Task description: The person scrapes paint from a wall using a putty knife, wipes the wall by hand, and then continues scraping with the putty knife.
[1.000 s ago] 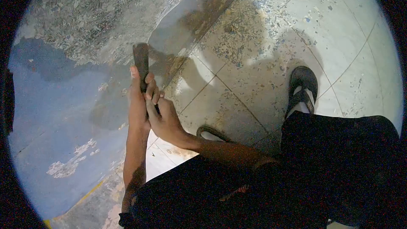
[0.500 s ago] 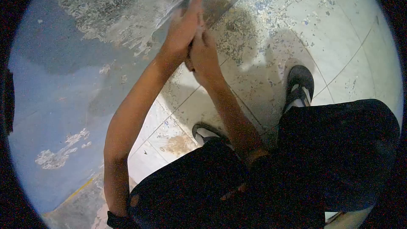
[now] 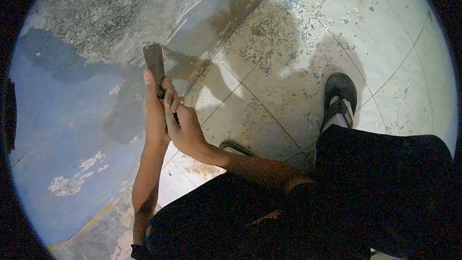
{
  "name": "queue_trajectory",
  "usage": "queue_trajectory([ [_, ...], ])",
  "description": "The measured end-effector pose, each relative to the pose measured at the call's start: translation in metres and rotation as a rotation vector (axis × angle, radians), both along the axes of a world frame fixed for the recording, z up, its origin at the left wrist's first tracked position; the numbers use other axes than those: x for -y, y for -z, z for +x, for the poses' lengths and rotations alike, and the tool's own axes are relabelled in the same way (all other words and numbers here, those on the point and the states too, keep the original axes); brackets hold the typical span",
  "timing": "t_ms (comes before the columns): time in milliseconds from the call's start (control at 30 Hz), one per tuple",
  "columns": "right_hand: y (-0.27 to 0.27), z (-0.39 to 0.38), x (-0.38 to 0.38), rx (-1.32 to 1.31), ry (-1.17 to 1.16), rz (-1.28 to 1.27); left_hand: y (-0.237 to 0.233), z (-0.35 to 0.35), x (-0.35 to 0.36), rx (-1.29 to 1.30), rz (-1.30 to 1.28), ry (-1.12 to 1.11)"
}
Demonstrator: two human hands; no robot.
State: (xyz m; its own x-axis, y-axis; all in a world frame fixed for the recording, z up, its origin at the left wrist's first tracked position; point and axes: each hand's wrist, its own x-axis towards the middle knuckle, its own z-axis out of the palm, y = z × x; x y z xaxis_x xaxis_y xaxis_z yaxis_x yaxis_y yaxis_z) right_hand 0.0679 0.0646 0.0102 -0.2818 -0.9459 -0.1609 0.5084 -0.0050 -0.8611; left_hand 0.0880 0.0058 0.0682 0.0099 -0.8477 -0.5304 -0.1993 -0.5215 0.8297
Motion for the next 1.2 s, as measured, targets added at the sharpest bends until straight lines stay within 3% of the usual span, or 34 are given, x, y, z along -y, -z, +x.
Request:
queue_trajectory([
  [167, -0.006, -0.016, 0.002, 0.041, -0.088, 0.053, -0.002, -0.011, 0.007, 0.036, 0.040, -0.009],
  [233, -0.016, -0.031, 0.011, 0.272, -0.190, 0.172, -0.001, -0.021, 0.017, -0.004, 0.087, 0.006],
  [367, 0.000, -0.044, 0.033, 0.146, -0.083, 0.171, 0.016, -0.035, 0.039, 0.035, 0.085, 0.013],
  [433, 0.022, -0.060, 0.047, 0.133, -0.028, 0.155, 0.036, -0.054, 0.058, 0.096, -0.007, 0.192],
  [500, 0.017, -0.091, 0.065, 0.299, 0.110, 0.236, 0.054, -0.081, 0.078, -0.001, -0.209, 0.368],
  [600, 0.035, -0.126, 0.071, 0.471, 0.128, 0.139, 0.059, -0.127, 0.090, 0.098, -0.127, 0.385],
  [733, 0.038, -0.121, 0.064, 0.419, 0.131, 0.205, 0.063, -0.122, 0.077, 0.150, -0.096, 0.335],
  [800, 0.052, -0.084, 0.053, 0.234, 0.115, 0.345, 0.080, -0.089, 0.064, 0.109, -0.582, 0.399],
  [867, 0.043, -0.057, 0.039, 0.146, 0.023, 0.252, 0.064, -0.054, 0.057, 0.129, -0.089, 0.277],
  [933, 0.038, -0.032, 0.029, 0.010, -0.032, 0.176, 0.044, -0.033, 0.038, 0.080, -0.054, 0.198],
  [1033, 0.016, -0.004, 0.011, 0.078, -0.032, 0.104, 0.025, -0.001, 0.015, 0.066, -0.016, 0.077],
  [1067, 0.016, 0.005, 0.012, -0.102, 0.102, -0.035, 0.021, 0.001, 0.011, 0.066, -0.018, 0.074],
  [1133, 0.019, 0.010, 0.002, 0.035, -0.095, 0.044, 0.014, 0.002, 0.008, 0.097, 0.007, 0.066],
  [1200, 0.021, 0.009, 0.002, -0.017, -0.058, 0.003, 0.013, 0.002, 0.008, 0.083, 0.029, 0.078],
])
